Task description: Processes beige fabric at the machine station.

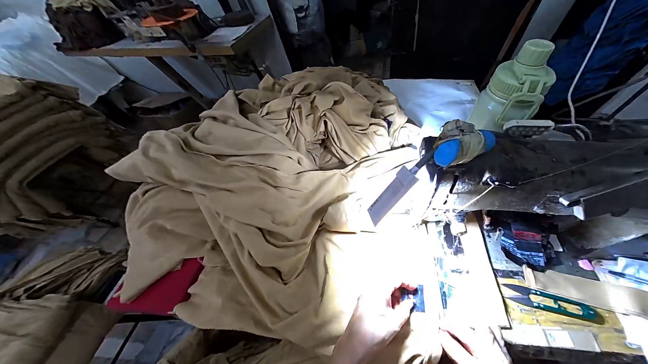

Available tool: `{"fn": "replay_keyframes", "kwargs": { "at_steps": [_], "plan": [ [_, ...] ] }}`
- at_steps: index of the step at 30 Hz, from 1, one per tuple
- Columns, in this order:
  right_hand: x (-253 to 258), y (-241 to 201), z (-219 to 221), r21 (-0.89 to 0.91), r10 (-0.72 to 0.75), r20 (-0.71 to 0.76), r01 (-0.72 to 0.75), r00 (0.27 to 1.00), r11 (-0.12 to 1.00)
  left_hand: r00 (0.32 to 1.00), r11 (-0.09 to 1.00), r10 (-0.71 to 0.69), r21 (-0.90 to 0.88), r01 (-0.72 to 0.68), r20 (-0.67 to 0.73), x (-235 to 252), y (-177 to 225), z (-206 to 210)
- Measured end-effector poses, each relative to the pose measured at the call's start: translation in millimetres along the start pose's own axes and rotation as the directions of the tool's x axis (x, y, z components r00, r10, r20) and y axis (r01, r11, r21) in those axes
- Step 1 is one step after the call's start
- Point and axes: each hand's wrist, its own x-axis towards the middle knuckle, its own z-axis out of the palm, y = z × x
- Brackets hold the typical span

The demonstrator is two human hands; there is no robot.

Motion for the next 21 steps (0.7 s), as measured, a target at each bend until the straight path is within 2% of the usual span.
{"fn": "replay_keyframes", "kwargs": {
  "at_steps": [6, 12, 21],
  "plan": [
    [5, -9, -5, 0.013, 0.042, 0.029, -0.043, 0.999, 0.999, 0.995, 0.999, -0.015, 0.045, 0.02, -0.098, 3, 4, 7],
    [10, -12, -9, 0.068, 0.056, 0.094, -0.062, 0.994, 0.996, 0.999, 1.0, -0.013, -0.009, 0.012, -0.037, 3, 1, 4],
    [14, -13, -15, 0.066, 0.059, 0.233, -0.076, 0.971, 0.995, 0.996, 0.999, 0.001, 0.051, -0.006, 0.088, 11, 4, -1]
  ]
}}
